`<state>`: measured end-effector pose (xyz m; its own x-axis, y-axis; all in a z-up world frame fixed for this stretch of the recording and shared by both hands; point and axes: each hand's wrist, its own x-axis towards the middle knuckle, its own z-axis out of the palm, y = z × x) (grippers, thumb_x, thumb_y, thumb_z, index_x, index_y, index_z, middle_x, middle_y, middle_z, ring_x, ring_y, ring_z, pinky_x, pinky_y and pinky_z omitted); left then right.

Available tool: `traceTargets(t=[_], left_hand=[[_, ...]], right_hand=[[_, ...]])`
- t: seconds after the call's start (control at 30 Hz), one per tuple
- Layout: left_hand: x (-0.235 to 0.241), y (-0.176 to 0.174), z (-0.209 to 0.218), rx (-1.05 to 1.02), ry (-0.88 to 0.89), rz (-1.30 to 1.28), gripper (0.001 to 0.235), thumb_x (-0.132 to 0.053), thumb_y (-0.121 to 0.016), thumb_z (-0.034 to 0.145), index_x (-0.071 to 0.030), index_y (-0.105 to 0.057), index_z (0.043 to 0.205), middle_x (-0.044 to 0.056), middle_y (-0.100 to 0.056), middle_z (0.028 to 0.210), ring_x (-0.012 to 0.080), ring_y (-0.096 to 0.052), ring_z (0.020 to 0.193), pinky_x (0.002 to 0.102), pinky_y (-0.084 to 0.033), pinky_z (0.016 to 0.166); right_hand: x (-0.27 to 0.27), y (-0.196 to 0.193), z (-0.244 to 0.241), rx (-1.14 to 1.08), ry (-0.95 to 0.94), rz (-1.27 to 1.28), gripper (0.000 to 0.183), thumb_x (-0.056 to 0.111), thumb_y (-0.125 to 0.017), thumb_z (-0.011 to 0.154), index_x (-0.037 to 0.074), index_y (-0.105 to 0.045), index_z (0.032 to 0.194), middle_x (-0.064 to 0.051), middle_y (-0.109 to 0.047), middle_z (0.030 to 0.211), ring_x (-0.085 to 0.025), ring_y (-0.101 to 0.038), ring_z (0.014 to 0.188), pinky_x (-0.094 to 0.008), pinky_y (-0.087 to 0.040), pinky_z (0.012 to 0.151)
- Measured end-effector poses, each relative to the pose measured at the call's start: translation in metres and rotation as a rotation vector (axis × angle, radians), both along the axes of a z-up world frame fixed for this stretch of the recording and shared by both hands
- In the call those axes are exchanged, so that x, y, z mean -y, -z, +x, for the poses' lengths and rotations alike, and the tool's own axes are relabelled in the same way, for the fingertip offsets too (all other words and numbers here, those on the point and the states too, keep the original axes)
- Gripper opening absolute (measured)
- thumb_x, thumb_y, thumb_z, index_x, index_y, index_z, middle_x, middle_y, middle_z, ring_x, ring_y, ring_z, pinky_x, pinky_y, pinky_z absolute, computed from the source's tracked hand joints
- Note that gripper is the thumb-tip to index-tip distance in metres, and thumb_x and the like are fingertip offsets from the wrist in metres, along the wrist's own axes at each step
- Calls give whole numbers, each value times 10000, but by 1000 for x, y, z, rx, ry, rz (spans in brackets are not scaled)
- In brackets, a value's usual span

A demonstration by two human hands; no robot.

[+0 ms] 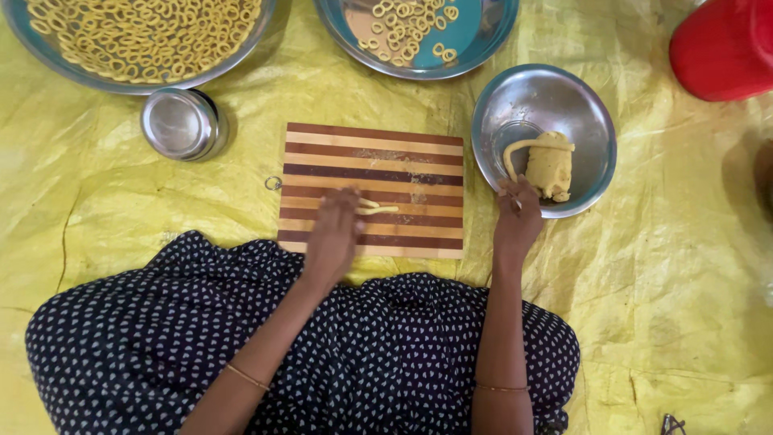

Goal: The person sits on a yellow tarp and shapes dough into small rings by rolling a piece of dough into a thin rope on a wooden board, then joining the ends to form a circle. The finished rings are placed into a metal tray. The process is repeated with additional dough pieces.

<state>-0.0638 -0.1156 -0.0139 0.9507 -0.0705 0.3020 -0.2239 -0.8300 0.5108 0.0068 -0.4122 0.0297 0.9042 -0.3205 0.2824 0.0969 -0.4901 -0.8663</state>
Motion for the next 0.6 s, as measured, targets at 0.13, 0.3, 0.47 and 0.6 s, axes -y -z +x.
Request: traceTargets(t=[0.13,0.3,0.47,0.6], left_hand=[[25,13,16,-153,83,145,775,-478,-387,1037,39,-189,1578,228,-164,1654,336,-113,1541,532,-150,1233],[34,16,88,-265,-23,245,921,-665,-276,996,-6,-70,1605,203,-3,1681,311,24,1559,508,-32,1256],[34,11,185,-207,-165,237,846,-605,-262,1077,13,-80,1625,219,-18,1702,321,24,1587,521,-55,1300],[37,11,209,-223,-206,185,850,-587,-260,1057,27,-79,1616,225,-37,1696,317,14,1571,508,-49,1283]], right_hand=[[-9,-10,0,-59,8,90,306,-46,-583,970,-11,-611,1273,-140,-692,1298,-166,-663,1145,-272,-535,961],[-13,-24,9,-59,96,-47,174,-35,-641,959,-11,-704,1119,-146,-643,1398,-198,-647,1126,-308,-527,886],[-24,-20,17,110,98,-164,166,-35,-625,981,12,-694,1125,-125,-657,1353,-235,-645,1224,-354,-547,980],[-53,4,16,79,-109,-137,270,65,-457,1087,90,-642,1281,-118,-614,1475,-245,-689,1258,-353,-619,1008]])
